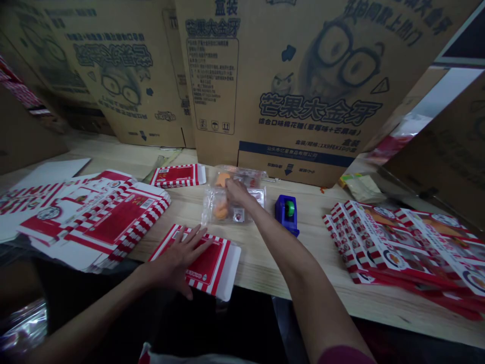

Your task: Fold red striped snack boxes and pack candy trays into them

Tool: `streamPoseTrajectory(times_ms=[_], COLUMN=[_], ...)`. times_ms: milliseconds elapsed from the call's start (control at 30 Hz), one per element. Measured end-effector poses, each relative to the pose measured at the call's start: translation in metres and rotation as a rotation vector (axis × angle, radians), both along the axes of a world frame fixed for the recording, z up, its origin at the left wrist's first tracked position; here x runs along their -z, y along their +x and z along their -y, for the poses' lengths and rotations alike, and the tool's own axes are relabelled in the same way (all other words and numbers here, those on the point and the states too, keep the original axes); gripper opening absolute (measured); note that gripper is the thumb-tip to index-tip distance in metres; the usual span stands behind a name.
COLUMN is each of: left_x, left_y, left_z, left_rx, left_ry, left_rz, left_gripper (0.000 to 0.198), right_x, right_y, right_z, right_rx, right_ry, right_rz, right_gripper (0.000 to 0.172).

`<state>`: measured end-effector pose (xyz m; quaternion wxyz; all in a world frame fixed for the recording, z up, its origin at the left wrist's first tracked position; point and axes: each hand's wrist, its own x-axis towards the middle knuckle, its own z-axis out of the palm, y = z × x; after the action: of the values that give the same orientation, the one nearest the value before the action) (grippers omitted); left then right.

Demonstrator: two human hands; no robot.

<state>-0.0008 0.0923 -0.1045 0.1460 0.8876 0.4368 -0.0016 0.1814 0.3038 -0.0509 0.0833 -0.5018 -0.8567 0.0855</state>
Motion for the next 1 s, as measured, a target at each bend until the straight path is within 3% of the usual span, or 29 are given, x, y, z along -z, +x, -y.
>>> streamPoseTrajectory(times_ms=[133, 267, 333, 433, 567, 667, 800, 900, 1000], left_x=[0.001, 0.009, 0.009, 0.007, 0.007, 0.008, 0.008, 0.007, 0.008], left_y=[0.009, 0.003, -0.002, -0.008, -0.002, 0.011, 0.025, 0.031, 0.035], left_z=[-0.011, 0.001, 0.008, 0.012, 0.014, 0.018, 0.026, 0.031, 0.034], left_rx=[0.054, -0.036, -0.093, -0.133, -0.136, -0.153, -0.191, -0.238, -0.283], left_ry=[-0.002, 0.089, 0.101, 0.100, 0.152, 0.184, 0.195, 0.191, 0.200], left_rz=[0.011, 0.053, 0.054, 0.068, 0.075, 0.044, 0.033, 0.009, -0.008], left_gripper=[0.123, 0.120, 0.117, 0.110, 0.106, 0.105, 0.105, 0.105, 0.107], right_x=[-0.026, -0.036, -0.026, 0.008, 0.053, 0.059, 0.047, 0.048, 0.057], right_y=[0.019, 0.054, 0.076, 0.105, 0.123, 0.126, 0.125, 0.117, 0.103], right_z=[0.058, 0.136, 0.172, 0.216, 0.250, 0.248, 0.198, 0.150, 0.122], right_rx=[-0.064, -0.213, -0.229, -0.204, -0.186, -0.214, -0.070, 0.057, 0.087], right_ry=[0.126, 0.382, 0.415, 0.377, 0.238, 0.085, 0.065, 0.049, -0.030], right_rz=[0.049, 0.107, 0.067, -0.011, -0.116, -0.259, -0.487, -0.389, -0.325], right_gripper=[0.032, 0.035, 0.039, 0.039, 0.029, 0.018, 0.011, 0.010, 0.014])
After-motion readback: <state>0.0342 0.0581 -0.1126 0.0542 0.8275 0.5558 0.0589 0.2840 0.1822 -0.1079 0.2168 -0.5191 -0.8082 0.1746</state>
